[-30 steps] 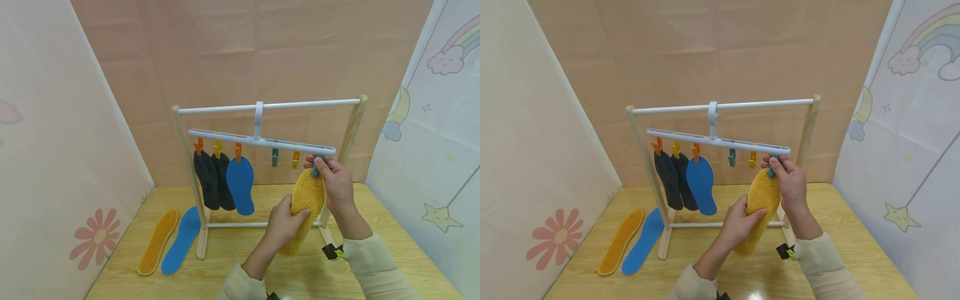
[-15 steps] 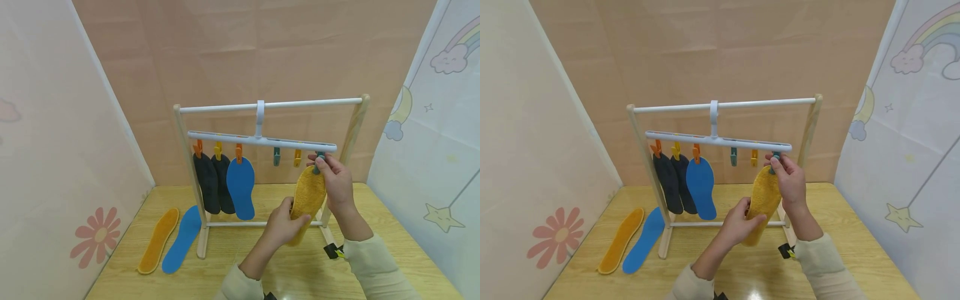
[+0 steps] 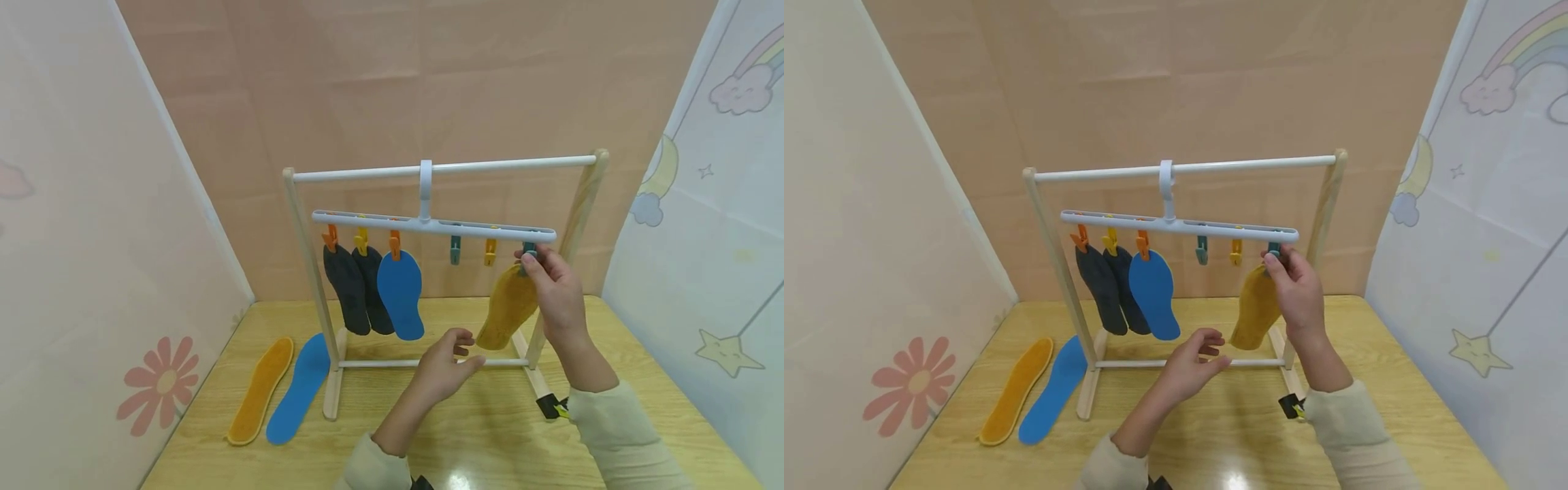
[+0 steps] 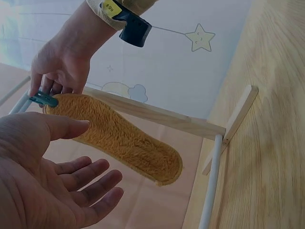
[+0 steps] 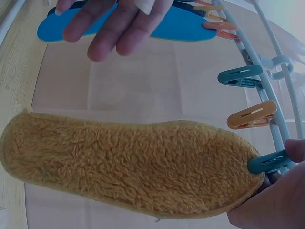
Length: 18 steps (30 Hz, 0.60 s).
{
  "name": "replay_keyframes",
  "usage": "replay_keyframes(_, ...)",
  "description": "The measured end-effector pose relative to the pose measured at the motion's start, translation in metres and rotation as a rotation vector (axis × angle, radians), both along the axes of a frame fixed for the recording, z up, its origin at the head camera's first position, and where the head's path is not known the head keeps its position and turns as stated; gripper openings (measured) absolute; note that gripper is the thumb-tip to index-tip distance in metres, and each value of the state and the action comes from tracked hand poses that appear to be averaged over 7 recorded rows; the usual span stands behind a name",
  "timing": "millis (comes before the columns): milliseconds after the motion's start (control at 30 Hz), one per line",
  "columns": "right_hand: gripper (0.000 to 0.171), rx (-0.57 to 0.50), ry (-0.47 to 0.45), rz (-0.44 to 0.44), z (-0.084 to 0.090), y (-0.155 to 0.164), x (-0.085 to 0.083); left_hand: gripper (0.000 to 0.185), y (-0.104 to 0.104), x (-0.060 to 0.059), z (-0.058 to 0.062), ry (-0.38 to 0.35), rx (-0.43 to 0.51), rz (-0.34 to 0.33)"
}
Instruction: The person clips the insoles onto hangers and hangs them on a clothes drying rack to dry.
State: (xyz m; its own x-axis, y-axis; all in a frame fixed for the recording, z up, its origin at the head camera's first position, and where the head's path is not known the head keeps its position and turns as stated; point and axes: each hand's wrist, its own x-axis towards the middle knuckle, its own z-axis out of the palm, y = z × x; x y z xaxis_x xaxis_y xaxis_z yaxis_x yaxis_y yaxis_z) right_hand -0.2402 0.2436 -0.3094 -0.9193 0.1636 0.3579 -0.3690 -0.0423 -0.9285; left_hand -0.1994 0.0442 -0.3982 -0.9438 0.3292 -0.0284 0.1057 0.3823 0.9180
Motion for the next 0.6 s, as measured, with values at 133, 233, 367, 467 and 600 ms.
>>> replay_keyframes(133, 0.05, 0.042, -0.022, -0.018, 0.001, 0.001, -0.001, 0.043, -0.007, 0.0, -0.002, 0.028, -0.003, -0.002)
replay_keyframes(233, 0.055, 0.066, -0.041, -0.03, 0.001, 0.004, -0.001, 0.042, -0.013, 0.001, -0.003, 0.043, -0.014, 0.004)
replay_keyframes(367, 0.041, 0.05, -0.049, -0.054, -0.001, 0.007, -0.003, 0.041, -0.022, 0.001, -0.004, 0.045, -0.027, 0.017)
replay_keyframes(467, 0.025, 0.046, -0.04, -0.082, -0.003, 0.008, -0.005, 0.043, -0.03, 0.001, -0.006, 0.052, -0.038, 0.025)
replay_keyframes(600, 0.025, 0.06, -0.032, -0.113, -0.005, 0.01, -0.005, 0.046, -0.043, -0.001, -0.01, 0.073, -0.052, 0.032)
